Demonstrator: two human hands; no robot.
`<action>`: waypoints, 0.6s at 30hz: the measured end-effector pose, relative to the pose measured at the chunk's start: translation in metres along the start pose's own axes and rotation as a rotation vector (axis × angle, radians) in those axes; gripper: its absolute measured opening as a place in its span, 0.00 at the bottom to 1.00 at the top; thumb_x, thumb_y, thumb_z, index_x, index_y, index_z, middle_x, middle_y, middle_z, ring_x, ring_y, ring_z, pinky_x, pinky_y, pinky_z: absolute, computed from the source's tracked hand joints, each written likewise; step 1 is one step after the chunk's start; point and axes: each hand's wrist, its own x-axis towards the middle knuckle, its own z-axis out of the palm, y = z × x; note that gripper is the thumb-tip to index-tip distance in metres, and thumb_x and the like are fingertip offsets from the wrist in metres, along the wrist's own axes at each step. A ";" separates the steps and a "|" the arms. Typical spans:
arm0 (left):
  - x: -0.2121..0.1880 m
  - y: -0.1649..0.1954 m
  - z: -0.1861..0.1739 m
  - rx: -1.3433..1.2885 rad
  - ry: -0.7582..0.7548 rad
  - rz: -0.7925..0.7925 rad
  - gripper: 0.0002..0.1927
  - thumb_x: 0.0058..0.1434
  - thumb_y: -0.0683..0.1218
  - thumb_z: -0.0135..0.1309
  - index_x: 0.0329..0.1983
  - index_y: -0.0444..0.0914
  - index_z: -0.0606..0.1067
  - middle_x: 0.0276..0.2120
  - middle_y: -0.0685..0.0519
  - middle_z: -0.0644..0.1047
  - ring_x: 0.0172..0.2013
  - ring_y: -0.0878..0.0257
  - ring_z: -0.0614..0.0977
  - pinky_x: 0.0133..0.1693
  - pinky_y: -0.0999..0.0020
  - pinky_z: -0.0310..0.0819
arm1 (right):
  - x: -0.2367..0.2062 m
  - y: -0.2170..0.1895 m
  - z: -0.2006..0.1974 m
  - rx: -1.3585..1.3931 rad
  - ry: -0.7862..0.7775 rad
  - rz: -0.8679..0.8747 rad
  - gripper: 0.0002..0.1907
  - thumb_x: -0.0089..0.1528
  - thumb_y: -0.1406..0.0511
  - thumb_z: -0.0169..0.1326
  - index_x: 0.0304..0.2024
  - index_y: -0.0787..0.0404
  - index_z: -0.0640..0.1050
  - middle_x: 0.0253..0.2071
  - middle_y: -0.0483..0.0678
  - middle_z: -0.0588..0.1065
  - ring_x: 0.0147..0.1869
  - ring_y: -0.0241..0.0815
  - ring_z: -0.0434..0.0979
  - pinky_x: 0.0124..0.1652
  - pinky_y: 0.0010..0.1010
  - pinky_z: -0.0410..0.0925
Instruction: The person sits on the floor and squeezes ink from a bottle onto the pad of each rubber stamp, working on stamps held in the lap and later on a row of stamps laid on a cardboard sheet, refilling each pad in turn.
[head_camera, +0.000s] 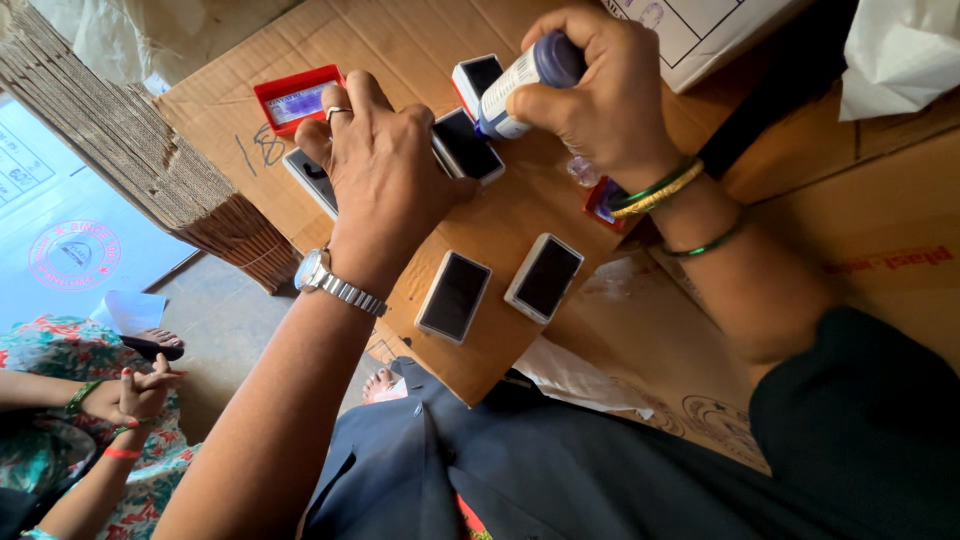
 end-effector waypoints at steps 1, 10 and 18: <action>0.000 0.000 0.000 -0.008 -0.001 0.000 0.33 0.31 0.60 0.78 0.35 0.34 0.83 0.49 0.35 0.66 0.55 0.35 0.67 0.53 0.46 0.67 | 0.001 0.000 0.001 0.007 0.002 -0.007 0.15 0.58 0.66 0.68 0.44 0.67 0.80 0.36 0.43 0.77 0.38 0.29 0.75 0.40 0.24 0.71; 0.007 0.005 -0.005 -0.051 -0.035 -0.032 0.39 0.33 0.63 0.76 0.42 0.35 0.80 0.49 0.35 0.66 0.53 0.36 0.67 0.51 0.38 0.59 | 0.013 -0.001 -0.021 0.368 0.113 0.143 0.10 0.59 0.69 0.65 0.40 0.64 0.78 0.28 0.43 0.75 0.25 0.29 0.71 0.26 0.22 0.66; 0.040 0.012 0.010 -0.002 0.024 0.050 0.44 0.33 0.69 0.74 0.44 0.34 0.79 0.46 0.36 0.67 0.51 0.36 0.66 0.50 0.38 0.56 | 0.017 0.016 -0.034 0.449 0.117 0.081 0.08 0.62 0.73 0.64 0.40 0.67 0.78 0.31 0.44 0.73 0.27 0.31 0.71 0.27 0.24 0.67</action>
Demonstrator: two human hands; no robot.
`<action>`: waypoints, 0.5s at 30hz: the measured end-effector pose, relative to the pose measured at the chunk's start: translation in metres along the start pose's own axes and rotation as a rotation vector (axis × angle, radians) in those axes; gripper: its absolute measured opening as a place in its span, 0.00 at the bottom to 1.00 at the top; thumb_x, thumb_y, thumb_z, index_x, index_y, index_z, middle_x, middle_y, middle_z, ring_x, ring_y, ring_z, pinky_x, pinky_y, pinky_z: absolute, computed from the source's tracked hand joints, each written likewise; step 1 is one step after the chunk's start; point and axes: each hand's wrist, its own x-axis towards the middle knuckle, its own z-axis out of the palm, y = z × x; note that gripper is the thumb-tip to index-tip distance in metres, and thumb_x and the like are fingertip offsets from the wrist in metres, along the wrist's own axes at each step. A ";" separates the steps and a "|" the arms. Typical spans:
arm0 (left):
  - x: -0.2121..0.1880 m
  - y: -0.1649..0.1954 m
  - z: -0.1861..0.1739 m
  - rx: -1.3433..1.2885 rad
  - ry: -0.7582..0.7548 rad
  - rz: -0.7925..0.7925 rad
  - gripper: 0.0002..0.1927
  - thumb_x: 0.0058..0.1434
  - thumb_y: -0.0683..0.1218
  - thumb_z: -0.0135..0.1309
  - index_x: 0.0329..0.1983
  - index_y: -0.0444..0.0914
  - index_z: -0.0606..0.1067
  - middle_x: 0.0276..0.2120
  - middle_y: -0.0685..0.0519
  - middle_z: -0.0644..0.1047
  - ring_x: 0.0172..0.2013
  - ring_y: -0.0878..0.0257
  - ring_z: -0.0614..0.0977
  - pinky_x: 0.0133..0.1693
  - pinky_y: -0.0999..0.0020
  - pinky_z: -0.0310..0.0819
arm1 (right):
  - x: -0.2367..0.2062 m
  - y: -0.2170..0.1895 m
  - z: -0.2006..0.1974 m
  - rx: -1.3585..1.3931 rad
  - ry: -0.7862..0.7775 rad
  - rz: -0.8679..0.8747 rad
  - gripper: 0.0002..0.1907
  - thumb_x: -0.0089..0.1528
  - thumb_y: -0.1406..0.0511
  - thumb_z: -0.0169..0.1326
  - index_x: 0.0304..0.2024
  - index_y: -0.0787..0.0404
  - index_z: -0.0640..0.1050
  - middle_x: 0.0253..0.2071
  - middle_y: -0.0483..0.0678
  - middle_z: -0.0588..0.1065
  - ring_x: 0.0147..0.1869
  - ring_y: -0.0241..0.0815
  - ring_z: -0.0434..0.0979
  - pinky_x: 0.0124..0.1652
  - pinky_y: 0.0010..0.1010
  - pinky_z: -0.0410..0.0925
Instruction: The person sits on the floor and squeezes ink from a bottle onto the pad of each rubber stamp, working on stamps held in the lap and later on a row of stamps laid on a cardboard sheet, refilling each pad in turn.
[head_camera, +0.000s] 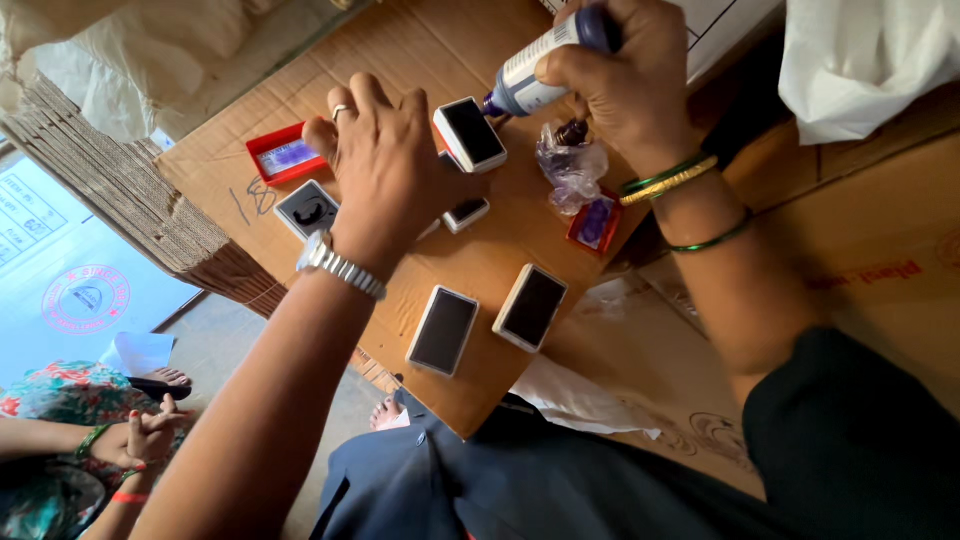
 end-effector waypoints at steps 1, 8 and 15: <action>0.004 -0.001 0.005 -0.004 -0.013 -0.008 0.44 0.32 0.70 0.74 0.42 0.34 0.79 0.45 0.36 0.67 0.51 0.36 0.66 0.49 0.38 0.57 | 0.001 0.002 0.000 0.013 0.002 0.013 0.09 0.61 0.72 0.64 0.41 0.66 0.78 0.31 0.44 0.74 0.28 0.30 0.72 0.28 0.24 0.67; 0.011 -0.007 0.026 -0.068 0.002 0.018 0.36 0.32 0.65 0.75 0.33 0.34 0.82 0.45 0.34 0.68 0.49 0.35 0.68 0.47 0.48 0.66 | 0.011 0.019 0.010 -0.379 0.059 -0.106 0.13 0.56 0.66 0.69 0.39 0.64 0.80 0.31 0.41 0.75 0.33 0.30 0.73 0.34 0.25 0.70; 0.009 -0.004 0.022 -0.038 -0.018 -0.073 0.33 0.29 0.63 0.75 0.34 0.37 0.84 0.42 0.36 0.70 0.47 0.38 0.68 0.48 0.47 0.65 | 0.019 0.027 0.023 -0.454 0.043 -0.134 0.14 0.54 0.64 0.68 0.39 0.64 0.80 0.32 0.42 0.76 0.34 0.31 0.76 0.36 0.24 0.72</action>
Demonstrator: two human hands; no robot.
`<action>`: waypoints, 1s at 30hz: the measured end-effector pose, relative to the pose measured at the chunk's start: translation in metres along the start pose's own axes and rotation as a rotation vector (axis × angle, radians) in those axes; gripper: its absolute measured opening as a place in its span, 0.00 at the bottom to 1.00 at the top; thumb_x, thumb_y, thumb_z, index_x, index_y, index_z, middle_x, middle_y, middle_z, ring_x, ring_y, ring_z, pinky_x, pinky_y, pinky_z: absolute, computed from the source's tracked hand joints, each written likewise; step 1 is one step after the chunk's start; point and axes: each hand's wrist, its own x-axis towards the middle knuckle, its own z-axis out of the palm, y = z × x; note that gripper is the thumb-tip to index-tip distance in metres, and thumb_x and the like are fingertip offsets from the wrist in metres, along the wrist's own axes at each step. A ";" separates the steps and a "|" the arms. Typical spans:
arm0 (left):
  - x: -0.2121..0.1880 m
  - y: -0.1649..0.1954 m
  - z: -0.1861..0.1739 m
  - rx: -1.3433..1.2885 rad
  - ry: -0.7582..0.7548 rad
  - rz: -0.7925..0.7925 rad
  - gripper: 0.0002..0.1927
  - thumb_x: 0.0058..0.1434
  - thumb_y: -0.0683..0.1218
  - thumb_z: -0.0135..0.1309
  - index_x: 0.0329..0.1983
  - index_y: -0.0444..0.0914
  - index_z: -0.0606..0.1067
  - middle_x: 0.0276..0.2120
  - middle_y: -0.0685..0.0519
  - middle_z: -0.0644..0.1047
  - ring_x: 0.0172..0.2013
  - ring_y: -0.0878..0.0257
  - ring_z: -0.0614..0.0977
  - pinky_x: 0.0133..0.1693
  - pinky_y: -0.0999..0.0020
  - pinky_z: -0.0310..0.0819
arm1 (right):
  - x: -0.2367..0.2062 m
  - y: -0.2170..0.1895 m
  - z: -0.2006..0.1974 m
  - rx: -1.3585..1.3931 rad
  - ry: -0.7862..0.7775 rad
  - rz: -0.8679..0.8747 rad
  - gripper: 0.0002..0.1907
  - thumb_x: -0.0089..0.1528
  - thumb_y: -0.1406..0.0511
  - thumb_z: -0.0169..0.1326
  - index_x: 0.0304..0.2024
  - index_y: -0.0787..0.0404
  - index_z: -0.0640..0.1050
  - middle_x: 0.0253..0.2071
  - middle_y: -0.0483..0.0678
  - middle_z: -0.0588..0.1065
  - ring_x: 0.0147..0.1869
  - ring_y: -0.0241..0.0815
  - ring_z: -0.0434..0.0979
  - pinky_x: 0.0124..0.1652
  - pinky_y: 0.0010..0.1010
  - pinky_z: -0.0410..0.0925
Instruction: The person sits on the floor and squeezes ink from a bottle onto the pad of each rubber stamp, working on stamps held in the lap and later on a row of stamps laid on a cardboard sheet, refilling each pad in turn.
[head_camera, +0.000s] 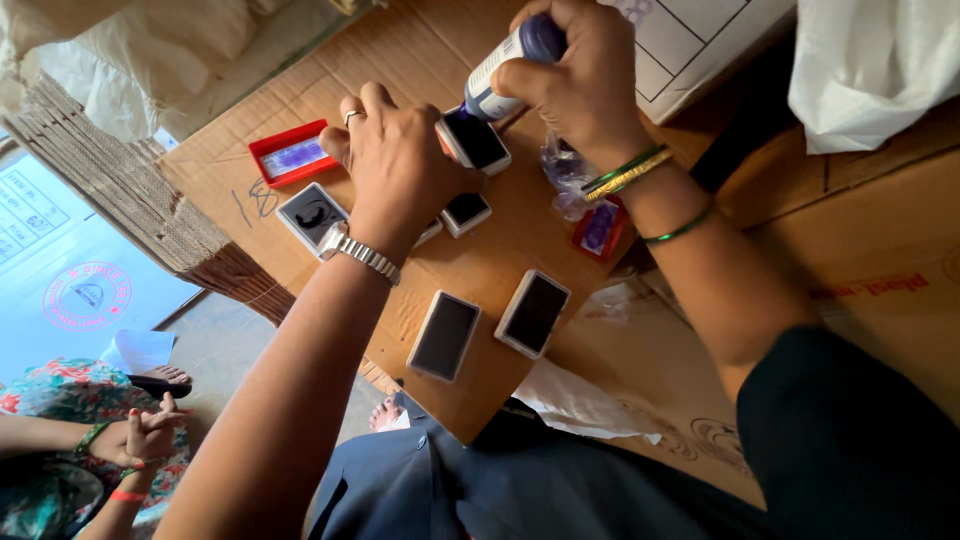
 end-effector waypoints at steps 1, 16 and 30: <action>-0.001 0.001 -0.001 0.005 0.000 -0.018 0.33 0.28 0.62 0.75 0.33 0.38 0.85 0.42 0.36 0.70 0.47 0.37 0.67 0.46 0.45 0.64 | 0.000 0.000 0.002 -0.001 -0.001 0.001 0.14 0.54 0.64 0.68 0.39 0.64 0.80 0.32 0.42 0.76 0.34 0.31 0.76 0.36 0.24 0.72; -0.001 0.006 -0.001 -0.024 -0.029 -0.107 0.36 0.29 0.66 0.76 0.35 0.39 0.84 0.44 0.38 0.69 0.49 0.38 0.67 0.46 0.38 0.58 | 0.001 -0.009 0.005 -0.132 -0.057 -0.071 0.14 0.54 0.64 0.67 0.39 0.64 0.80 0.28 0.42 0.74 0.31 0.31 0.74 0.34 0.25 0.69; -0.004 0.007 0.000 -0.050 -0.031 -0.144 0.37 0.28 0.66 0.77 0.38 0.41 0.83 0.46 0.38 0.68 0.50 0.37 0.66 0.49 0.34 0.54 | 0.002 -0.002 -0.004 -0.133 -0.054 -0.023 0.13 0.54 0.64 0.67 0.37 0.64 0.81 0.27 0.42 0.75 0.30 0.30 0.73 0.33 0.25 0.68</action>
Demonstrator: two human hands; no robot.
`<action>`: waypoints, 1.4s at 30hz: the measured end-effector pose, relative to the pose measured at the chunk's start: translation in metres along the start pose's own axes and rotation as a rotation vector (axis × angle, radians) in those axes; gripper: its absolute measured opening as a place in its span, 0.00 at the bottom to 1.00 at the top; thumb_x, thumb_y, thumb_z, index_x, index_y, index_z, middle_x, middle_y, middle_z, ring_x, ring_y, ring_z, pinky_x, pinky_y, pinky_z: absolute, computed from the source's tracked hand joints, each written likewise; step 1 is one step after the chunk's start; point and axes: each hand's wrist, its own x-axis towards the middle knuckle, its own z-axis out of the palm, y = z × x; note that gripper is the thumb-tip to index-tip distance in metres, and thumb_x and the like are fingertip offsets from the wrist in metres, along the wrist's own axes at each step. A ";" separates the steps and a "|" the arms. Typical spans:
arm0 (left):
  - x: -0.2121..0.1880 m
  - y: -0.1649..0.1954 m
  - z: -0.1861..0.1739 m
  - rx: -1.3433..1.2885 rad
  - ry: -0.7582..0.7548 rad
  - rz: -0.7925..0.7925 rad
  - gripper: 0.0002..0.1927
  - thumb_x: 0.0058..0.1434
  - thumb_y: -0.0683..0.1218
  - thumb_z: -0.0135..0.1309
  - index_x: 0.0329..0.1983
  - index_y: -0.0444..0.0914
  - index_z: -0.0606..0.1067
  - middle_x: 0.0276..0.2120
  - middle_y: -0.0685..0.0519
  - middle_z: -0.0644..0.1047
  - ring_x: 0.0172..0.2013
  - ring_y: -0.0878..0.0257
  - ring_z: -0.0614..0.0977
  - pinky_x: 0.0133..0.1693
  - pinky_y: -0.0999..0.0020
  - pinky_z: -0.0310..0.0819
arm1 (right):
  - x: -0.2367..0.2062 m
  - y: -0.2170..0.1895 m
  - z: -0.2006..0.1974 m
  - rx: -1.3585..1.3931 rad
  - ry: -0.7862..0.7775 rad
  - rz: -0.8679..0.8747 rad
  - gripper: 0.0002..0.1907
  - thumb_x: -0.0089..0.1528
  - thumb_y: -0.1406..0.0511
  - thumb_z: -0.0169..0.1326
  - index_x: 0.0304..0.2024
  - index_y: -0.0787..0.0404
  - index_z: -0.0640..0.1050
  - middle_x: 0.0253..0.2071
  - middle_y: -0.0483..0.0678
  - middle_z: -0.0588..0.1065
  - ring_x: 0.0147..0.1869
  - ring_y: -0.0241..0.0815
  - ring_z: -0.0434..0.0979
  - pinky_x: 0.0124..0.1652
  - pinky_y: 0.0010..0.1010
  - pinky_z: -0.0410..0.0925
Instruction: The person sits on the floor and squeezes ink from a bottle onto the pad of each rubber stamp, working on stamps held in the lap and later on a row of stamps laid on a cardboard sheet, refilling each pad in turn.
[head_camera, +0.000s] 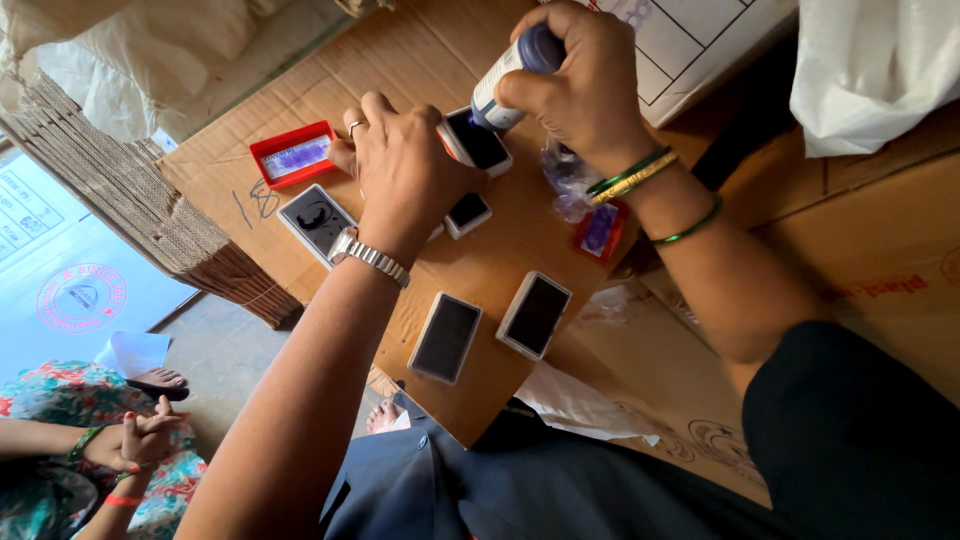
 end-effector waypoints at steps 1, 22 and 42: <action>0.000 0.000 0.000 -0.003 0.001 -0.002 0.37 0.27 0.65 0.77 0.38 0.41 0.84 0.46 0.38 0.68 0.50 0.36 0.66 0.48 0.34 0.54 | 0.001 0.001 0.000 0.000 0.002 0.005 0.13 0.54 0.64 0.67 0.37 0.64 0.81 0.27 0.42 0.75 0.30 0.31 0.73 0.33 0.25 0.68; 0.000 0.002 -0.001 -0.013 -0.024 -0.049 0.36 0.27 0.63 0.77 0.39 0.42 0.83 0.47 0.38 0.68 0.51 0.36 0.65 0.50 0.36 0.53 | 0.002 0.003 -0.007 0.054 0.019 0.006 0.14 0.54 0.65 0.67 0.38 0.66 0.81 0.30 0.42 0.75 0.32 0.31 0.73 0.35 0.25 0.70; 0.001 0.003 0.000 -0.044 -0.058 -0.091 0.38 0.27 0.63 0.77 0.43 0.44 0.83 0.49 0.39 0.67 0.53 0.37 0.63 0.51 0.37 0.51 | 0.006 -0.005 -0.003 0.133 -0.014 0.020 0.13 0.54 0.65 0.67 0.38 0.63 0.79 0.29 0.41 0.73 0.32 0.31 0.74 0.34 0.25 0.71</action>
